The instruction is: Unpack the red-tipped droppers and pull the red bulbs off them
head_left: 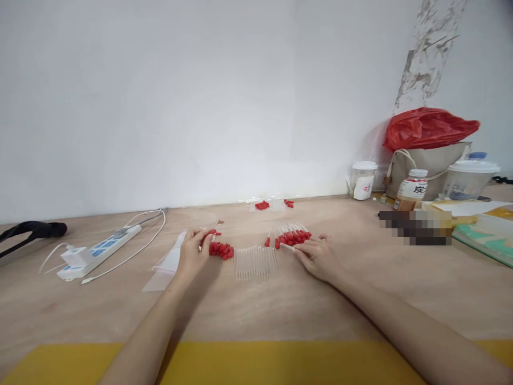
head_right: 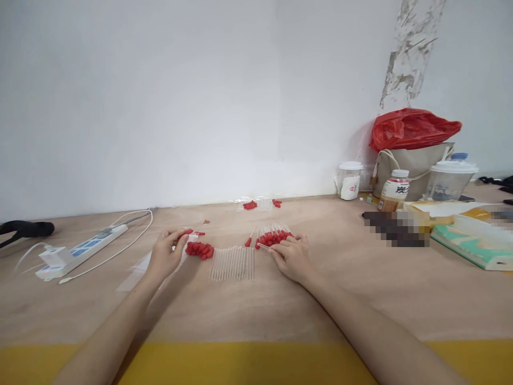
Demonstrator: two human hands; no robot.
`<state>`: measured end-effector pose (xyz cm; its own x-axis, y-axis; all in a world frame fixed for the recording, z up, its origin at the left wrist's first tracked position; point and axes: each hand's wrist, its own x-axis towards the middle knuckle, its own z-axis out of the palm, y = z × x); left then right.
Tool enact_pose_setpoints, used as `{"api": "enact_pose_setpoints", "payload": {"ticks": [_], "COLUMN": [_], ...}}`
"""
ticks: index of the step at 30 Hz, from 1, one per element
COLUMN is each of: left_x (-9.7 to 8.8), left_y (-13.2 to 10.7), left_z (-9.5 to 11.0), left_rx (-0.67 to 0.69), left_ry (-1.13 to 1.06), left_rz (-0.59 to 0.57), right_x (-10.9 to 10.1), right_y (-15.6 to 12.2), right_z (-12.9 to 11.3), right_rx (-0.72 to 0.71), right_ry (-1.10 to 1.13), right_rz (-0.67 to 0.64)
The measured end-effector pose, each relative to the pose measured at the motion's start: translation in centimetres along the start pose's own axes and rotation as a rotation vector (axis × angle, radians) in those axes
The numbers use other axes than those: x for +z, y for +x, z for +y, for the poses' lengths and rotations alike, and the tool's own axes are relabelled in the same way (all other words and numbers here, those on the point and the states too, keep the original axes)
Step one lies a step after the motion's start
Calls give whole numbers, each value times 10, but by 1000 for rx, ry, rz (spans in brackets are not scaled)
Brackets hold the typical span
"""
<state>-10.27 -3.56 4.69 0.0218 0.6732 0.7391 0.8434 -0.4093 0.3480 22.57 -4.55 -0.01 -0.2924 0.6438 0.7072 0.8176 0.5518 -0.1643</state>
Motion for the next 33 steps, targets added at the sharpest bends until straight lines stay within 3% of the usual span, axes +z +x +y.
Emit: {"api": "enact_pose_setpoints", "payload": {"ticks": [5, 13, 23, 30, 33], "left_x": [8, 15, 20, 13, 6], "left_y": [3, 3, 1, 4, 5], "left_z": [-23, -7, -16, -20, -14], "left_rx": [-95, -90, -43, -61, -39], "left_ry": [68, 30, -18, 10, 6], "left_rz": [-40, -154, -257, -271, -213], "right_x": [11, 21, 21, 16, 15], "right_y": [-3, 2, 1, 2, 2], "right_z": [-11, -28, -36, -38, -38], "right_rx": [76, 95, -3, -55, -75], "right_ry": [-15, 22, 59, 52, 41], "right_rz": [-51, -42, -84, -144, -182]}}
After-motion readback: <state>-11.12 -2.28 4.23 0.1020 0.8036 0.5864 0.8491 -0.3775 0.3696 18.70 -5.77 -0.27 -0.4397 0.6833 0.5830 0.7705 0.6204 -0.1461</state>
